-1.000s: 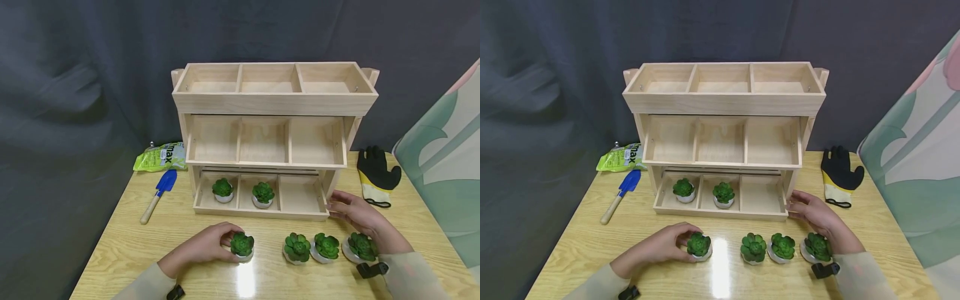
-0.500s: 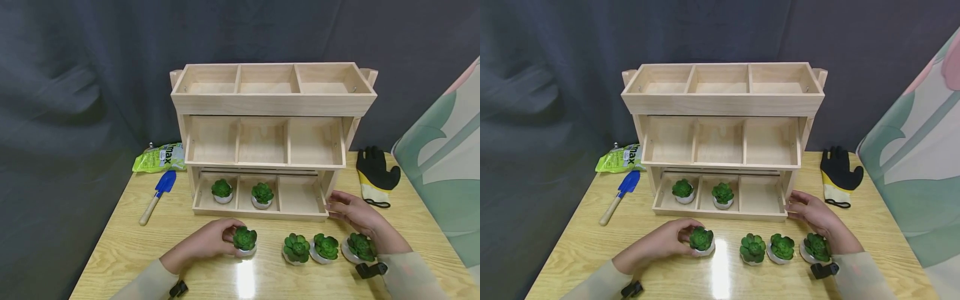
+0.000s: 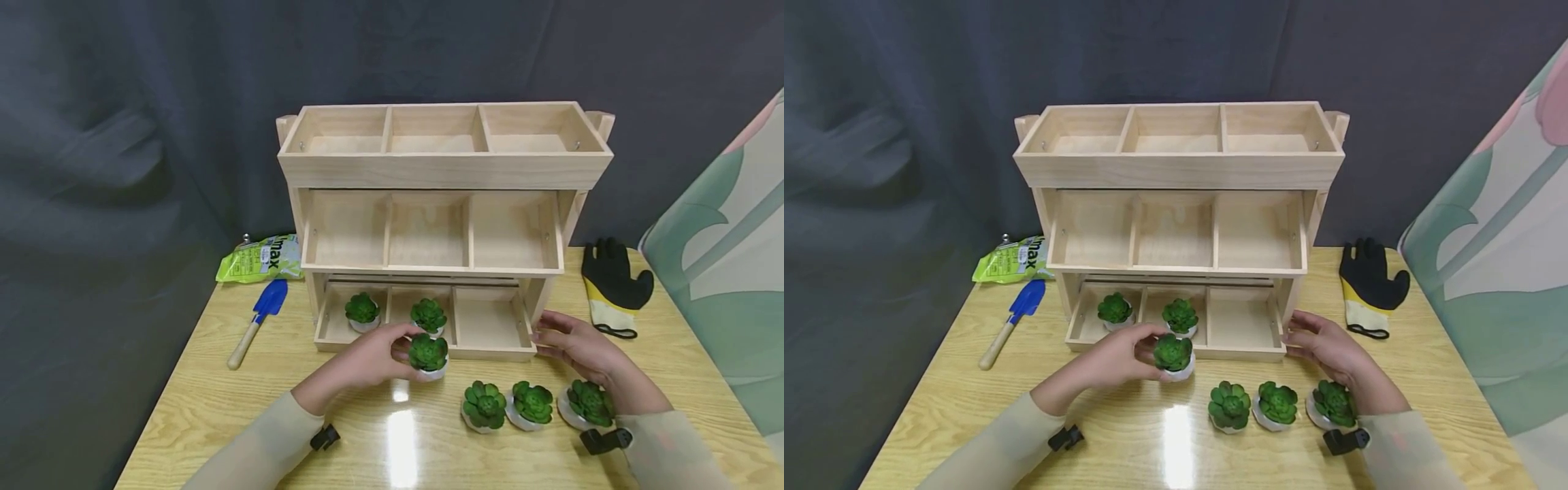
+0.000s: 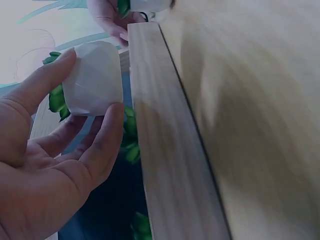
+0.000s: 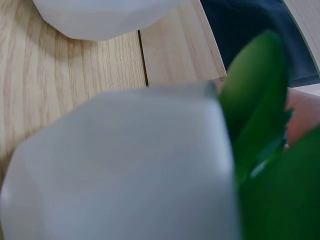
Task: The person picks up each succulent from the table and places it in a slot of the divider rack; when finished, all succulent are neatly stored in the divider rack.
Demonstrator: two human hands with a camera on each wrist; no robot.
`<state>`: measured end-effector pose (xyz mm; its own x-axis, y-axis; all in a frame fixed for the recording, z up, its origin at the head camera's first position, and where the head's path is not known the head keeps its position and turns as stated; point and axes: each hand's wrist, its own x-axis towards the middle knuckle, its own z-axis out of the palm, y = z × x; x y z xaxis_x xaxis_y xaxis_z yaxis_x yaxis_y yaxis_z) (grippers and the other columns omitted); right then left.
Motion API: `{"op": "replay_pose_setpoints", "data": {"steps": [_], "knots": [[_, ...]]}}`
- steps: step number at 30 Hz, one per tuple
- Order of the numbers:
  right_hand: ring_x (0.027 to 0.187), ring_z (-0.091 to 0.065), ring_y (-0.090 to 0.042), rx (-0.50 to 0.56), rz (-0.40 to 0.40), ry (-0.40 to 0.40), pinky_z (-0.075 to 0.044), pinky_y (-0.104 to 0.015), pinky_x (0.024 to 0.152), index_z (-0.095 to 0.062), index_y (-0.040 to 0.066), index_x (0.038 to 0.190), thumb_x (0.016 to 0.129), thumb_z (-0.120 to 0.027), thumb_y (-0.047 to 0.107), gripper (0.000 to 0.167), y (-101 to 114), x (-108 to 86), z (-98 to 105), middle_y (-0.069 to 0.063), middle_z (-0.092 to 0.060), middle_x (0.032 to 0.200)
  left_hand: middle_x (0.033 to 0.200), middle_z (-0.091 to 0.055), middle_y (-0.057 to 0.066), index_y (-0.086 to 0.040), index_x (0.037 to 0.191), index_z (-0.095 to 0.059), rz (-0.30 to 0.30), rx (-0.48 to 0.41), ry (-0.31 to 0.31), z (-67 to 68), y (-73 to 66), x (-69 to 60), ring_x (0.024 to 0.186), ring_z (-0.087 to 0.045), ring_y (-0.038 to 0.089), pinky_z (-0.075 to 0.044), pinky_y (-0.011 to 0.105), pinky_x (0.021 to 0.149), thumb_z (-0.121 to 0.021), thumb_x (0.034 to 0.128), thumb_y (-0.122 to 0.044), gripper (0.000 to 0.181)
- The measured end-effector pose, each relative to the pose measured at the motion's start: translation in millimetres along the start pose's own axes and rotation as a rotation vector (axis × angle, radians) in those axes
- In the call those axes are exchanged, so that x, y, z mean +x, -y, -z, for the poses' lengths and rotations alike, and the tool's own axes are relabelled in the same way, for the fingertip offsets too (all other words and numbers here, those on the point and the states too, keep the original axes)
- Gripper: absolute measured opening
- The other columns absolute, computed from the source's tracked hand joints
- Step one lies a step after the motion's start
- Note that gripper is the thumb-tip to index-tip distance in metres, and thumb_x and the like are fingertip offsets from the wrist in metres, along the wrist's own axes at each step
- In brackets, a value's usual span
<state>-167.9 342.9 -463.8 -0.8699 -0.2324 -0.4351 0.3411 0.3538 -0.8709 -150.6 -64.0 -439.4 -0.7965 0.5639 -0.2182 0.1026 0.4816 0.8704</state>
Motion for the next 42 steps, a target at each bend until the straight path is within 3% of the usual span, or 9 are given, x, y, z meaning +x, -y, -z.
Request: {"op": "replay_pose_setpoints", "data": {"steps": [6, 14, 19, 25, 31, 42], "knots": [[0.134, -0.062, -0.021, -0.002, -0.006, 0.000, -0.062, -0.036, 0.107, -0.012, -0.007, 0.169, 0.109, -0.063, 0.021, 0.083, -1, -1.0, 0, -0.036, -0.026, 0.170, 0.132, -0.067, 0.001, -0.019, 0.153, -0.057, 0.000, 0.038, 0.005, -3.3, -18.5, 24.8, 0.113, -0.072, 0.013, -0.062, 0.023, 0.094, -0.092, 0.0868, -0.031, 0.076], [0.133, -0.062, -0.021, -0.006, 0.000, 0.001, -0.062, -0.035, 0.106, -0.013, -0.007, 0.168, 0.109, -0.062, 0.021, 0.082, 0, -1.6, -2, -0.036, -0.026, 0.169, 0.132, -0.069, 0.002, -0.015, 0.152, -0.058, -0.054, 0.164, -0.010, -6.3, -41.1, 54.4, 0.111, -0.069, 0.010, -0.060, 0.022, 0.092, -0.090, 0.0886, -0.034, 0.074], [0.131, -0.062, -0.020, 0.000, -0.001, -0.007, -0.062, -0.035, 0.106, -0.012, -0.008, 0.168, 0.108, -0.062, 0.020, 0.082, 1, -0.2, -3, -0.035, -0.028, 0.168, 0.126, -0.070, 0.002, -0.016, 0.154, -0.056, -0.041, 0.239, -0.026, -9.6, -52.7, 69.4, 0.103, -0.065, 0.009, -0.058, 0.024, 0.089, -0.090, 0.0880, -0.039, 0.078], [0.132, -0.063, -0.020, -0.002, -0.006, -0.001, -0.062, -0.034, 0.106, -0.012, -0.008, 0.168, 0.109, -0.061, 0.020, 0.081, 1, 0.4, -3, -0.036, -0.026, 0.169, 0.139, -0.070, 0.004, -0.018, 0.158, -0.052, -0.001, 0.293, -0.045, -16.6, -64.0, 87.5, 0.116, -0.068, 0.015, -0.059, 0.031, 0.101, -0.089, 0.0881, -0.040, 0.082], [0.134, -0.062, -0.021, -0.013, -0.002, 0.000, -0.062, -0.035, 0.106, -0.012, -0.007, 0.168, 0.110, -0.060, 0.020, 0.080, 0, 1.1, -1, -0.035, -0.027, 0.169, 0.141, -0.072, 0.003, -0.017, 0.158, -0.053, 0.001, 0.349, -0.069, -26.8, -68.4, 108.7, 0.123, -0.070, 0.018, -0.059, 0.033, 0.107, -0.088, 0.0886, -0.036, 0.080], [0.139, -0.058, -0.028, -0.028, -0.005, 0.011, -0.062, -0.035, 0.106, -0.010, -0.007, 0.169, 0.111, -0.058, 0.020, 0.080, 2, 1.3, 1, -0.037, -0.022, 0.171, 0.127, -0.077, -0.002, -0.016, 0.150, -0.060, 0.009, 0.506, -0.021, -47.3, -77.3, 132.3, 0.095, -0.070, 0.008, -0.059, 0.025, 0.087, -0.088, 0.0905, -0.038, 0.069]]}}
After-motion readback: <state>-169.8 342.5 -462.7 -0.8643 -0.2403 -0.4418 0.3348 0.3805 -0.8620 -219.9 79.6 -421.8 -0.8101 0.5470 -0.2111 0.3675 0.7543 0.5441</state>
